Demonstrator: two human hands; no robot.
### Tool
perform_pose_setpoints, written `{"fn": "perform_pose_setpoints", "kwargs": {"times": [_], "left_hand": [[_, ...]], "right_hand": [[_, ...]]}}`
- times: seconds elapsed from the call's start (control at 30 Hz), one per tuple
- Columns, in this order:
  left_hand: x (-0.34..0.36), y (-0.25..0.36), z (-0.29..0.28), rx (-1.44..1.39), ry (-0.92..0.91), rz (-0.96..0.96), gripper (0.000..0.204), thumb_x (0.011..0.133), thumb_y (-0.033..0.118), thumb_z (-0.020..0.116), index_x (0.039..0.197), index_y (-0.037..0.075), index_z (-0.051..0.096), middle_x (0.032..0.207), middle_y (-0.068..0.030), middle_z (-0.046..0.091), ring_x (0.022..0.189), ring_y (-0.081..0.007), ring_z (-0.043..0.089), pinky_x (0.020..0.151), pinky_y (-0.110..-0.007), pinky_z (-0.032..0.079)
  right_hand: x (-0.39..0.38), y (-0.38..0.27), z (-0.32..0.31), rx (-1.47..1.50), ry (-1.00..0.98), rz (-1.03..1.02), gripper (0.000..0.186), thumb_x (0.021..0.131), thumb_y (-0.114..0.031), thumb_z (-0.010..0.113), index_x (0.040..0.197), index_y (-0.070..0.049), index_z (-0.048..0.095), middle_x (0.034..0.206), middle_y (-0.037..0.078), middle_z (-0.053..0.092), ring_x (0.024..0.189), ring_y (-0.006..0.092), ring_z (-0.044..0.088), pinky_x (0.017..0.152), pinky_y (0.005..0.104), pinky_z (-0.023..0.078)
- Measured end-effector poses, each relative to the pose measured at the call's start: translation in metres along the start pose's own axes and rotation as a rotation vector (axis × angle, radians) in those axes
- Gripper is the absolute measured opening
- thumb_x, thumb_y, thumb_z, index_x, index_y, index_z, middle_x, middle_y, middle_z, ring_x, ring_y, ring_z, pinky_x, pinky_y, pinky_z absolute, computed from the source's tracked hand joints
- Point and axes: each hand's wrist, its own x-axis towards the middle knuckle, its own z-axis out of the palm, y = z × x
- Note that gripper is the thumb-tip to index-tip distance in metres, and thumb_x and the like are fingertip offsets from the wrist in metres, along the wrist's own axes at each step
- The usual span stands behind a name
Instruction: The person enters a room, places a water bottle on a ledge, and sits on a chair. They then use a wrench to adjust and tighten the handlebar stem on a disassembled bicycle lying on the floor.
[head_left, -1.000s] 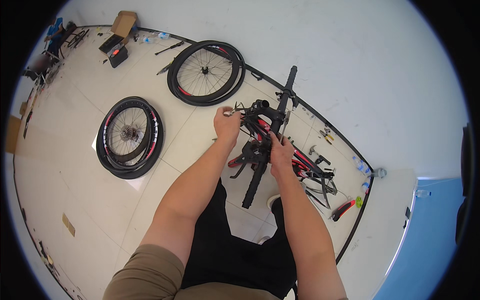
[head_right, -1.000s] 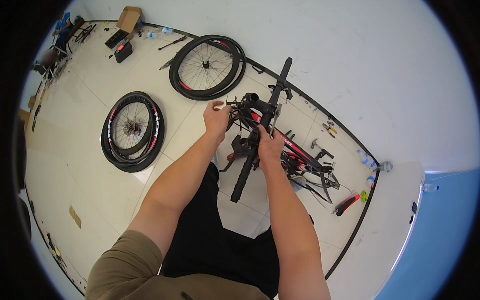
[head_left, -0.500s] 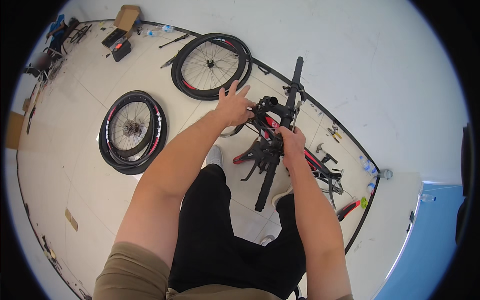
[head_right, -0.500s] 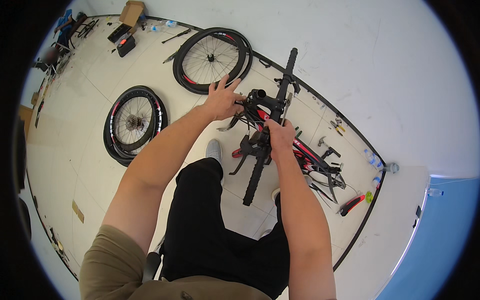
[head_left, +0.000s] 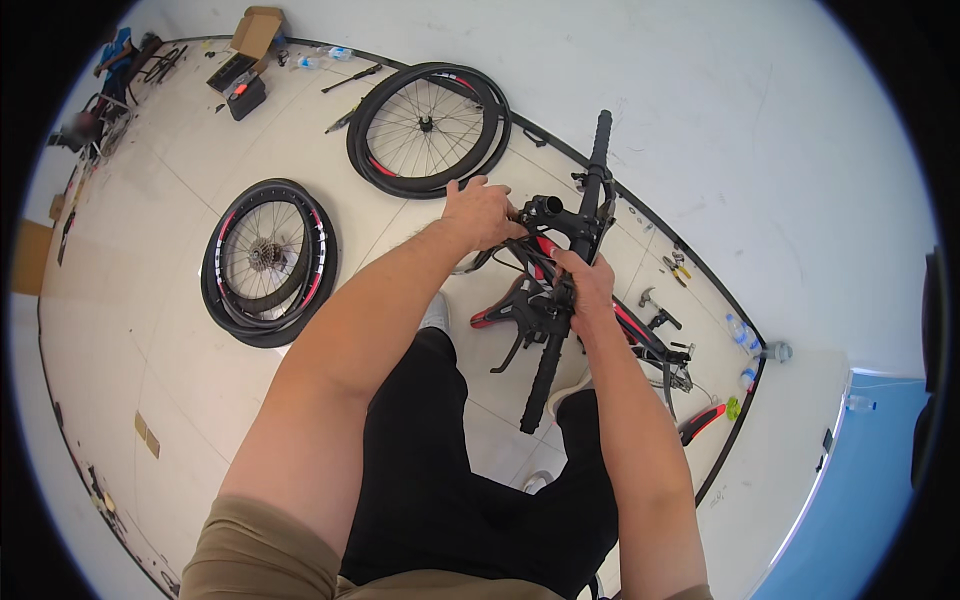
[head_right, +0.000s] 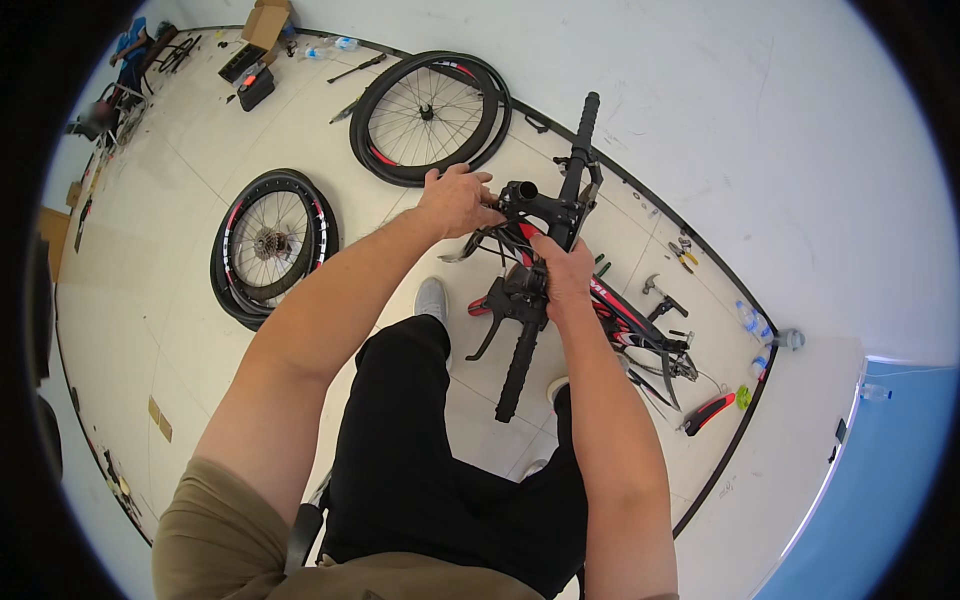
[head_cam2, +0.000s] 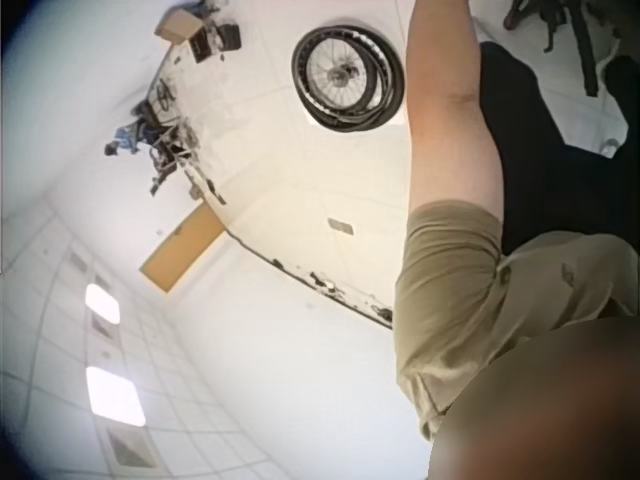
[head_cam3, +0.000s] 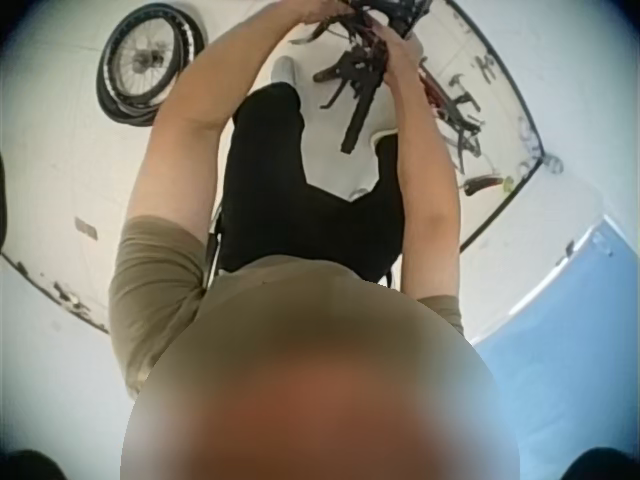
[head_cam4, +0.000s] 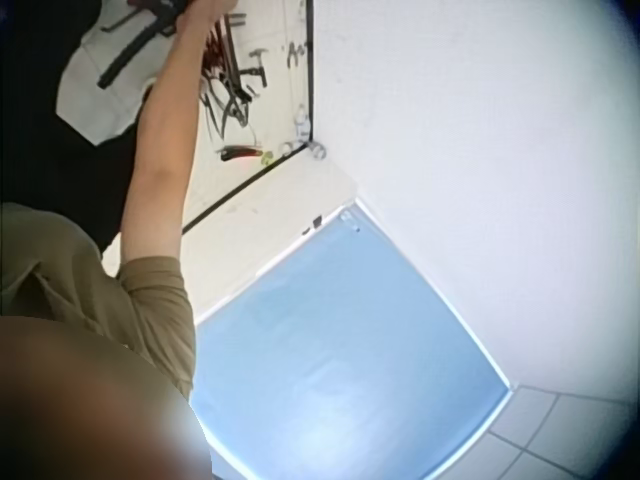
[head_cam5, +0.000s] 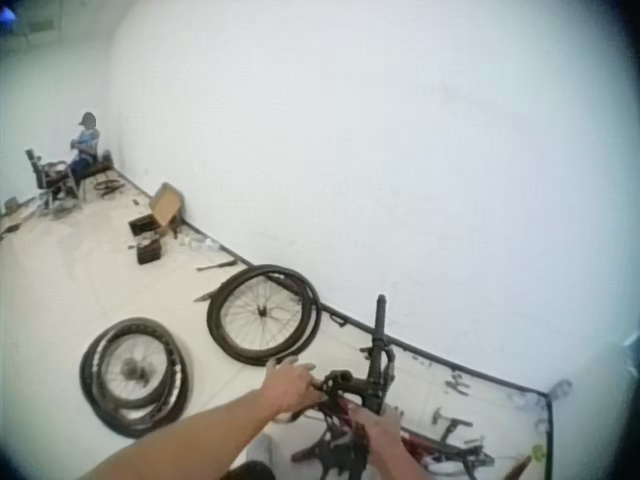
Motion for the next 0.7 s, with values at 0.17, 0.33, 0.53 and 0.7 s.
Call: {"fn": "perform_pose_setpoints", "kwargs": {"times": [0.17, 0.33, 0.53, 0.7], "left_hand": [[-0.005, 0.007, -0.008, 0.048, -0.038, -0.070, 0.045, 0.079, 0.056, 0.070, 0.114, 0.029, 0.075, 0.142, -0.0001, 0.054, 0.132, -0.0261, 0.043, 0.106, -0.056, 0.030], [-0.002, 0.011, -0.009, 0.000, -0.035, -0.150, 0.043, 0.079, 0.055, 0.071, 0.109, 0.024, 0.077, 0.122, -0.0031, 0.065, 0.122, -0.0240, 0.051, 0.099, -0.050, 0.035], [0.003, 0.015, -0.003, -0.001, 0.038, -0.235, 0.043, 0.077, 0.054, 0.074, 0.103, 0.021, 0.078, 0.105, -0.0045, 0.070, 0.113, -0.0227, 0.054, 0.094, -0.046, 0.037], [0.005, 0.012, -0.005, -0.012, -0.001, -0.220, 0.040, 0.076, 0.052, 0.076, 0.101, 0.021, 0.079, 0.101, -0.0041, 0.070, 0.112, -0.0228, 0.055, 0.092, -0.045, 0.038]], "right_hand": [[-0.005, -0.002, 0.000, 0.064, -0.039, -0.026, 0.020, 0.075, -0.007, 0.074, 0.081, -0.006, 0.055, 0.067, 0.001, 0.054, 0.053, 0.0093, 0.050, 0.048, 0.0259, 0.043], [-0.010, -0.005, 0.004, 0.112, -0.018, -0.039, 0.020, 0.076, -0.008, 0.073, 0.076, -0.007, 0.054, 0.065, 0.001, 0.054, 0.050, 0.0102, 0.049, 0.046, 0.0257, 0.042], [-0.028, 0.002, 0.022, 0.286, 0.056, -0.072, 0.018, 0.076, -0.007, 0.071, 0.074, -0.006, 0.053, 0.064, 0.002, 0.054, 0.049, 0.0117, 0.049, 0.047, 0.0267, 0.042], [-0.041, 0.000, 0.043, 0.414, 0.126, -0.095, 0.017, 0.079, -0.007, 0.069, 0.076, -0.005, 0.052, 0.063, 0.004, 0.052, 0.051, 0.0153, 0.051, 0.049, 0.0321, 0.049]]}}
